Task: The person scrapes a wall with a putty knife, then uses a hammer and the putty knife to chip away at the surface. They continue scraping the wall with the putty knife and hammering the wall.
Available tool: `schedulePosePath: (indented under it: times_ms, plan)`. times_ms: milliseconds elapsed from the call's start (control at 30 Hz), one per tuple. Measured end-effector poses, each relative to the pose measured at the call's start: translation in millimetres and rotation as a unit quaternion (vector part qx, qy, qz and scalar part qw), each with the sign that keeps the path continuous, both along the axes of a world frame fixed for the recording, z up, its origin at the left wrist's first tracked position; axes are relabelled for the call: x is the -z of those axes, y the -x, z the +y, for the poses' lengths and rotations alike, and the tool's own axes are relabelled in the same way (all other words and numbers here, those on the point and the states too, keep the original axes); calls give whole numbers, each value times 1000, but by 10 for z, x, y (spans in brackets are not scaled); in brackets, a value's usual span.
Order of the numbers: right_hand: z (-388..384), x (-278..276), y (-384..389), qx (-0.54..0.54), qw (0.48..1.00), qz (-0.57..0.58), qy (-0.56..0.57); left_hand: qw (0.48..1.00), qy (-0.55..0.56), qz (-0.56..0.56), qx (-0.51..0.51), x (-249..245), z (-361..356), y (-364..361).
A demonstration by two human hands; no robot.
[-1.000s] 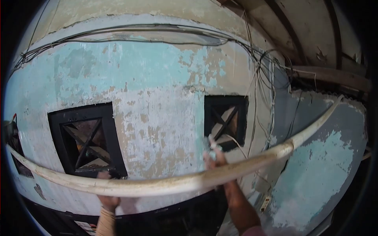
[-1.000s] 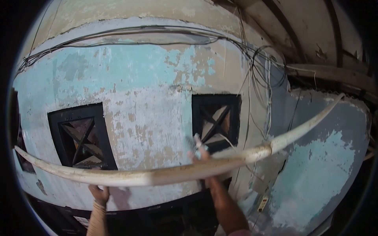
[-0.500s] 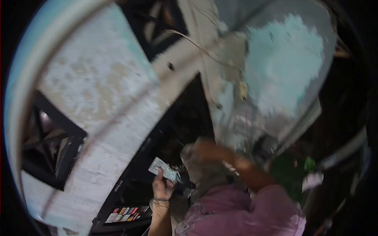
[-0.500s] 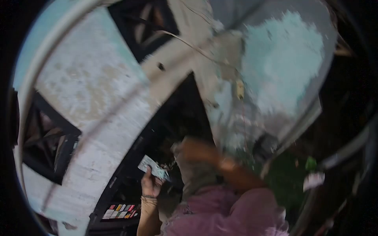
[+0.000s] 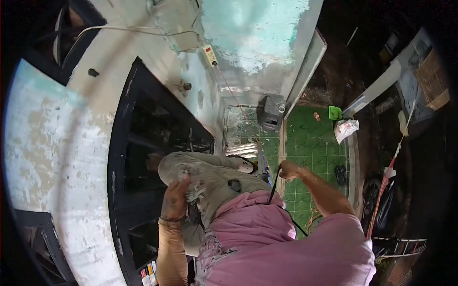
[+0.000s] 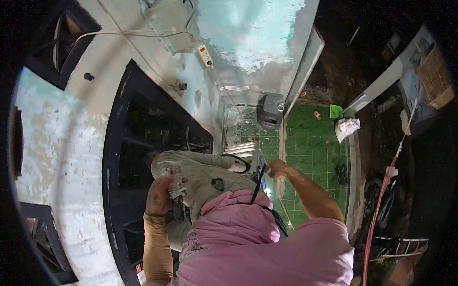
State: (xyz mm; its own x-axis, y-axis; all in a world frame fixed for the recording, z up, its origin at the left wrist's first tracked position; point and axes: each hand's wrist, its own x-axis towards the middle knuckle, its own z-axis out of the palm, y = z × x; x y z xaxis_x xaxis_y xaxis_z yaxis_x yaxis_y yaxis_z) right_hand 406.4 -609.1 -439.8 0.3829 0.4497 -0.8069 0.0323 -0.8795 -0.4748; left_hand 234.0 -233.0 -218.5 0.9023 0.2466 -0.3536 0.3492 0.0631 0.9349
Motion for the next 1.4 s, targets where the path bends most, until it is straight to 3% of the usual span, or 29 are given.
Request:
schedulePosePath:
  times_ms: [33,67,100,200,300,400,467,533,633,733,800,900,1000,1133,1167,1267,1300,1400]
  plan:
    - [-67,-37,12,53,996,70,-7,973,-202,-64,92,64,7,-34]
    - [-135,43,18,88,986,130,-56,893,-395,-125,174,86,23,-65]
    - [-242,174,99,121,968,193,-102,989,-75,124,22,47,-62,-185]
    - [-159,81,340,164,953,195,-163,921,-349,-80,155,-95,-137,-184]
    - [107,-4,279,210,956,151,-140,989,-107,95,30,-266,-139,-202]
    - [234,320,187,146,980,49,-124,993,28,112,-13,-590,-128,-273]
    - [386,202,169,99,991,-15,-88,995,-12,99,5,-515,149,-286]
    - [377,703,248,-14,986,-146,-75,996,-26,85,17,-623,305,-357]
    - [432,929,342,130,965,-71,-218,998,9,55,-5,-922,354,-560]
    - [383,850,353,125,967,-81,-209,995,-47,82,30,-948,470,-718]
    - [387,662,375,-22,963,-211,-165,991,-72,97,56,-879,384,-826]
    - [342,309,383,63,979,-122,-153,989,-82,78,95,-571,329,-912]
    - [316,310,660,155,966,-162,-131,994,-4,100,52,-338,154,-843]
    - [276,150,1066,128,961,-173,-176,980,-47,122,147,-335,81,-905]
    - [202,388,1211,126,950,-142,-246,984,-34,104,141,-287,58,-923]
    - [260,132,1155,66,966,-154,-196,986,-44,105,124,-205,-60,-977]
    - [270,124,1178,123,943,-138,-277,976,-64,142,150,-256,-78,-1007]
    - [390,117,1031,127,977,62,-158,981,-60,130,134,-220,-122,-975]
